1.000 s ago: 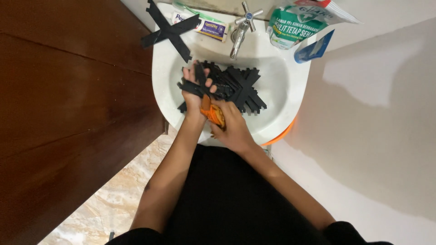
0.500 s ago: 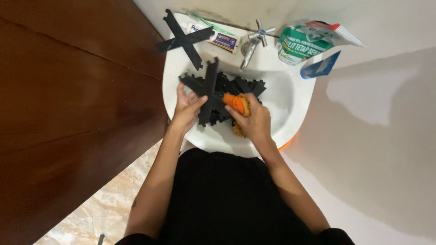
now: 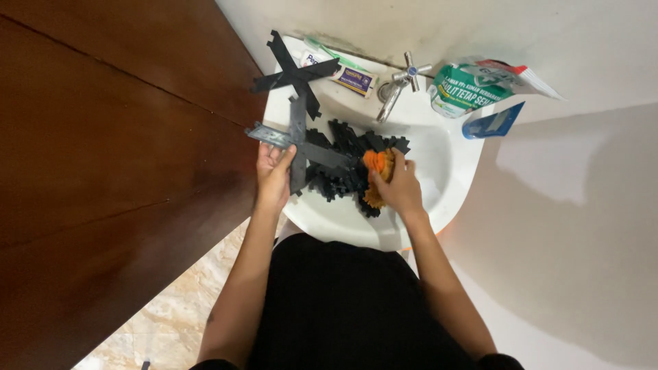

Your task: Cleaning and drying black plastic laptop-like components and cross-shaped pieces in a sink.

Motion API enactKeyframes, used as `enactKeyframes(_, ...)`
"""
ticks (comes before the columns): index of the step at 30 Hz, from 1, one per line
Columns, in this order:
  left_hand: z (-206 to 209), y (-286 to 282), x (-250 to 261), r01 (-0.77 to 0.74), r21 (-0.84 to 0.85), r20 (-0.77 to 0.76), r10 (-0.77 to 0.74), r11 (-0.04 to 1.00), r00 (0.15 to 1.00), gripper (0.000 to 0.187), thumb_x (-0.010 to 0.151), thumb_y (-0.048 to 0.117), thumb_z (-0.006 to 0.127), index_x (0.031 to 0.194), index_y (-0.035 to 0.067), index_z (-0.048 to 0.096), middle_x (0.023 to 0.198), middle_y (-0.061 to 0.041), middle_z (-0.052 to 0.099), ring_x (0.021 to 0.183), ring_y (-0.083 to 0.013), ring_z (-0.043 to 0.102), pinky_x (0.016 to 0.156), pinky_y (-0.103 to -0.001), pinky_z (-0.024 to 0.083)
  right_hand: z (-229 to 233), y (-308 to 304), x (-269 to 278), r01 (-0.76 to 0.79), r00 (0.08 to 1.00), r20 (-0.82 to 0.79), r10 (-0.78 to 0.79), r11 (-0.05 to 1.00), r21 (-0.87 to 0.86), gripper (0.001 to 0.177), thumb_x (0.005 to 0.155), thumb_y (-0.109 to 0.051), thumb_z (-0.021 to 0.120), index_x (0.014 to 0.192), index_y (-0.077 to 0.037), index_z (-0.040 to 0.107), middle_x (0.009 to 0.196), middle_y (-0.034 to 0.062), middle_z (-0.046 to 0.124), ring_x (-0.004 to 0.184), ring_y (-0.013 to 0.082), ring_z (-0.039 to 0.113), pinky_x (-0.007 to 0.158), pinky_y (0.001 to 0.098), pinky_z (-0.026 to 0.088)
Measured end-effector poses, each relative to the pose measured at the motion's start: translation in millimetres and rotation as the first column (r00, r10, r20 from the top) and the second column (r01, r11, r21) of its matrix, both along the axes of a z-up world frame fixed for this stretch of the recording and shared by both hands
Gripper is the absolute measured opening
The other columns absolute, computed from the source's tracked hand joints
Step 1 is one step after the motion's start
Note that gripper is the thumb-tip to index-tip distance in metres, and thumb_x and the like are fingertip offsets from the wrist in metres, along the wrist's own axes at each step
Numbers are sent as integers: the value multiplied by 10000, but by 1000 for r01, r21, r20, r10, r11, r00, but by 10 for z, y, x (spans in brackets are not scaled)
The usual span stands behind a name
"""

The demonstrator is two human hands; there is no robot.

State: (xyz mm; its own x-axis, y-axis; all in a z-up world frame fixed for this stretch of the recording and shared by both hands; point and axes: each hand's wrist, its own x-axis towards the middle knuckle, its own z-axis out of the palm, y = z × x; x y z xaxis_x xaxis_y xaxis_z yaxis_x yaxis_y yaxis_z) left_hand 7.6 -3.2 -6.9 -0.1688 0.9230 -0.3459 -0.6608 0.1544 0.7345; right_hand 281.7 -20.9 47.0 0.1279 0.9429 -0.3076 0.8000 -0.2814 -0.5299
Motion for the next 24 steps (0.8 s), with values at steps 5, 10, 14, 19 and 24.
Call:
enactKeyframes(5, 109, 172, 60, -2, -57, 47, 5, 998, 999, 465, 968, -29, 620, 1392, 86, 468, 1342, -111, 638, 1202, -186, 616, 1007, -311, 510, -215, 119, -159, -130, 981, -121, 153, 975, 182, 611, 888, -294, 748, 1419, -131, 496, 1303, 200, 617, 1136, 344, 624, 917, 430, 557)
enactKeyframes(10, -247, 503, -24, -38, 8, 100, 37, 999, 994, 335, 1011, 27, 618, 1321, 48, 493, 1283, -111, 659, 1138, -179, 647, 964, -309, 541, -190, 555, -623, -27, 473, -869, -148, 983, -182, 500, 983, -204, 602, 1448, -112, 446, 1213, 115, 655, 1058, 203, 690, 869, 353, 580)
enactKeyframes(14, -660, 901, -194, -43, 63, -168, 53, 997, 984, 270, 1045, 109, 730, 1204, 34, 526, 1104, -96, 631, 984, -145, 591, 844, -281, 493, -559, 1008, -806, 98, 388, -909, -151, 988, -122, 366, 1037, -176, 603, 1377, -66, 526, 1022, 93, 697, 902, 167, 706, 776, 315, 597)
enactKeyframes(19, -541, 1264, -369, -149, -78, -747, 41, 986, 663, 388, 876, 295, 882, 1022, 40, 628, 1028, -80, 608, 959, -189, 541, 843, -337, 472, -775, 1553, -936, 151, 496, -863, -93, 988, -20, 319, 1043, -162, 611, 1348, -76, 575, 969, 55, 714, 834, 126, 674, 670, 288, 558)
enactKeyframes(24, -697, 1278, -462, -196, -50, -945, 17, 979, 328, 461, 800, 369, 948, 1003, 63, 669, 1125, -113, 544, 1072, -279, 468, 930, -458, 416, -824, 1756, -962, 154, 680, -729, -73, 987, 45, 323, 1019, -173, 642, 1337, -136, 597, 944, 29, 723, 780, 119, 679, 598, 283, 524)
